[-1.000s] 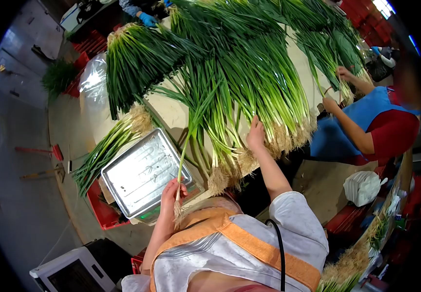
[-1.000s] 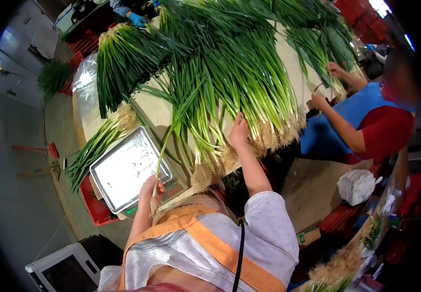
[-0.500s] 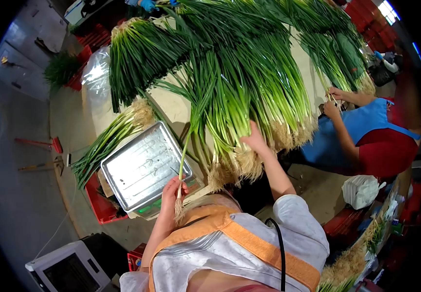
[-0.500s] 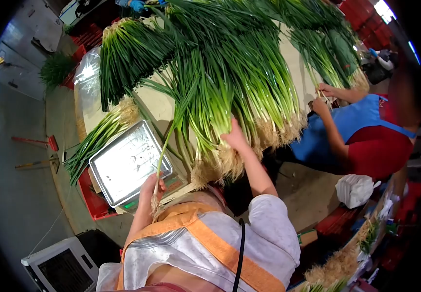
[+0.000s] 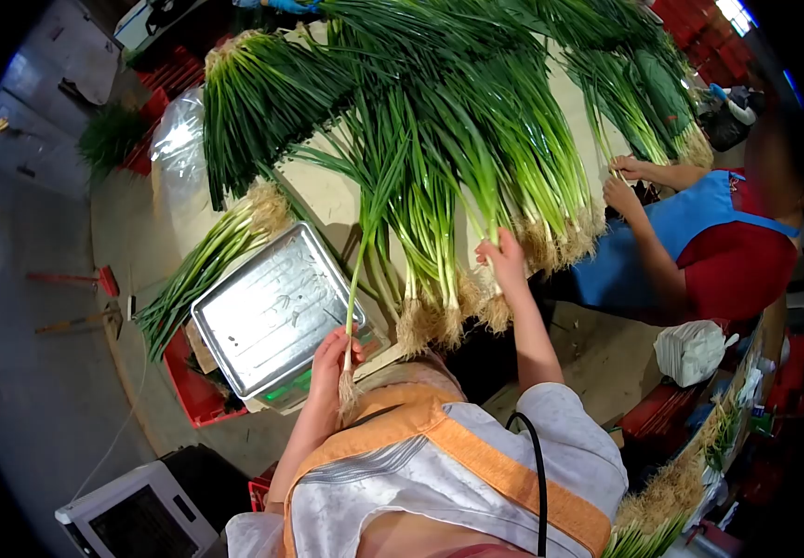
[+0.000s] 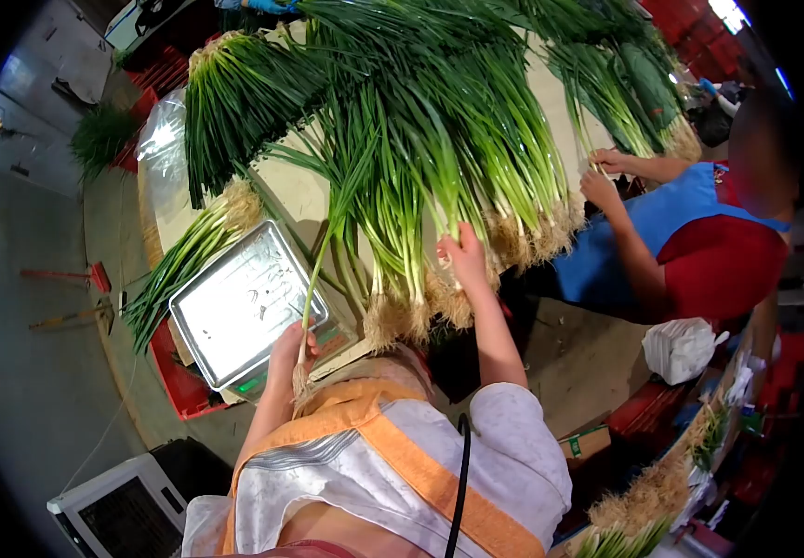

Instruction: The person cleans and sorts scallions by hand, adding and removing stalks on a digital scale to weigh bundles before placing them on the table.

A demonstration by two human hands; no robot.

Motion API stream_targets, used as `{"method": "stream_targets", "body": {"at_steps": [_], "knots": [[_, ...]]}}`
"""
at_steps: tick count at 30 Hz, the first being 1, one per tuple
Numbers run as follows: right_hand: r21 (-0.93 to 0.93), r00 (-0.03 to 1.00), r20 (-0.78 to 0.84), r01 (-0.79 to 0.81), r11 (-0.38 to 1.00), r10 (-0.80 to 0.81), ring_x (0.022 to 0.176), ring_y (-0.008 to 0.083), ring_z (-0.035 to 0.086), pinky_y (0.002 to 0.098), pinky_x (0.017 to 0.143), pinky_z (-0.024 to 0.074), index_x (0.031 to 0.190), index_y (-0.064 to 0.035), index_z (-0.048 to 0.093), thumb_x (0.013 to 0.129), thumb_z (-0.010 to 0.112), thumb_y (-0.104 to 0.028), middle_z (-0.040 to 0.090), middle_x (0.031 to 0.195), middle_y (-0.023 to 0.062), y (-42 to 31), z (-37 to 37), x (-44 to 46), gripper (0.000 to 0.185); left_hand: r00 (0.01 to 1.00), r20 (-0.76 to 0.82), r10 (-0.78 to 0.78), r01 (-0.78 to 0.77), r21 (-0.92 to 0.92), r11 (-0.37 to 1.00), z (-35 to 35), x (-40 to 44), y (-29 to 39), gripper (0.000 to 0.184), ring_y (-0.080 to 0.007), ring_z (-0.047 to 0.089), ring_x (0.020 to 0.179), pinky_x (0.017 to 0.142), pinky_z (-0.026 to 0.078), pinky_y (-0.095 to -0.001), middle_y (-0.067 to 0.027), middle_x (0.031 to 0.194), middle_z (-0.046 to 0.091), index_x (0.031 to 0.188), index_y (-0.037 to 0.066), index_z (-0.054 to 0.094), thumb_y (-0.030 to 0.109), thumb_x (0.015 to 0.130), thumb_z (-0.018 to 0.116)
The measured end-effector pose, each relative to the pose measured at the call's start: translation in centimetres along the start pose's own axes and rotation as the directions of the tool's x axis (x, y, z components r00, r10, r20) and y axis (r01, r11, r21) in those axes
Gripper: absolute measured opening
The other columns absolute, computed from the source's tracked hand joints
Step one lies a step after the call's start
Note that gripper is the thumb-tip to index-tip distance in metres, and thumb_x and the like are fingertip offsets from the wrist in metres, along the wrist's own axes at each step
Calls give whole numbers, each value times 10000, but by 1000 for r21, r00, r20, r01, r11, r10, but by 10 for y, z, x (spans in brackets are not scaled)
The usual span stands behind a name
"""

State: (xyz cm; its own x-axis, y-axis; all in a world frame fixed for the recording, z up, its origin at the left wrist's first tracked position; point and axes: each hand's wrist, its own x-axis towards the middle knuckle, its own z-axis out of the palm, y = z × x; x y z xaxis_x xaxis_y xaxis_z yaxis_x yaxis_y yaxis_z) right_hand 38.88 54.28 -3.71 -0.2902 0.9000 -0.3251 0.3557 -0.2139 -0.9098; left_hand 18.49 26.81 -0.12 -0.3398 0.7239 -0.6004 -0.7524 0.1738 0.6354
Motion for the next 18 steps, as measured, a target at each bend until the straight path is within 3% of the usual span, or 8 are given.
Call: {"method": "stream_targets", "body": {"at_steps": [1,3,6,9,10,13,14,18], "knots": [[147,995,-4,103,984,-103,630,134,567,254,587,498,1085,21,503,856,543,-89,598,795,92,-3,-9,-1,257,1000,11,9,-9,-12,1000,-2,0,-1,267,-142,517,649,633,437,-250,-57,738,542,1120,-10,503,158,917,463],[219,982,15,178,959,-186,634,131,579,238,601,481,1071,17,508,837,546,-74,604,771,85,-13,-20,-3,254,1000,0,11,-11,-10,1000,-4,-1,0,263,-143,517,653,636,439,-251,-57,737,541,1117,-11,503,155,917,463],[187,987,63,135,973,-149,749,181,614,262,670,480,1138,23,500,822,563,-76,616,933,132,-13,-26,5,338,1000,0,9,-9,-22,1000,-9,-2,-2,257,-142,516,656,638,440,-251,-55,736,539,1113,-11,504,150,918,460],[-276,994,-78,50,960,-74,960,248,589,347,819,475,1268,22,412,833,579,-115,558,1141,185,-8,-15,10,486,1000,-1,12,-12,-18,1000,-10,-5,0,255,-141,517,655,638,441,-252,-55,738,541,1114,-12,505,147,920,458],[-455,999,-43,-29,890,10,1180,296,460,428,980,387,1366,-4,284,832,614,-198,412,1328,207,32,-15,34,657,1000,-4,15,-15,-14,1000,-10,-6,1,255,-141,518,654,638,441,-252,-55,739,542,1115,-12,506,146,921,457],[-796,979,-8,118,594,-206,1200,328,440,432,980,393,1381,-29,253,839,605,-282,371,1349,221,45,19,25,693,999,1,36,-36,-1,999,-10,-9,3,253,-140,525,652,637,442,-252,-56,741,547,1111,-12,512,147,921,458],[-747,997,55,80,660,-59,1228,340,401,448,990,385,1399,-43,211,816,629,-342,278,1408,216,34,32,19,777,999,-1,37,-37,-14,999,-10,-9,3,251,-139,527,652,636,442,-251,-57,742,549,1110,-11,514,146,921,460],[-704,978,122,-36,709,171,1253,331,378,459,999,367,1416,-71,153,798,650,-255,299,1402,213,26,61,11,814,1000,-5,24,-24,-18,1000,-11,-9,2,247,-134,533,655,634,443,-245,-58,747,557,1108,-8,517,140,918,466]]}}
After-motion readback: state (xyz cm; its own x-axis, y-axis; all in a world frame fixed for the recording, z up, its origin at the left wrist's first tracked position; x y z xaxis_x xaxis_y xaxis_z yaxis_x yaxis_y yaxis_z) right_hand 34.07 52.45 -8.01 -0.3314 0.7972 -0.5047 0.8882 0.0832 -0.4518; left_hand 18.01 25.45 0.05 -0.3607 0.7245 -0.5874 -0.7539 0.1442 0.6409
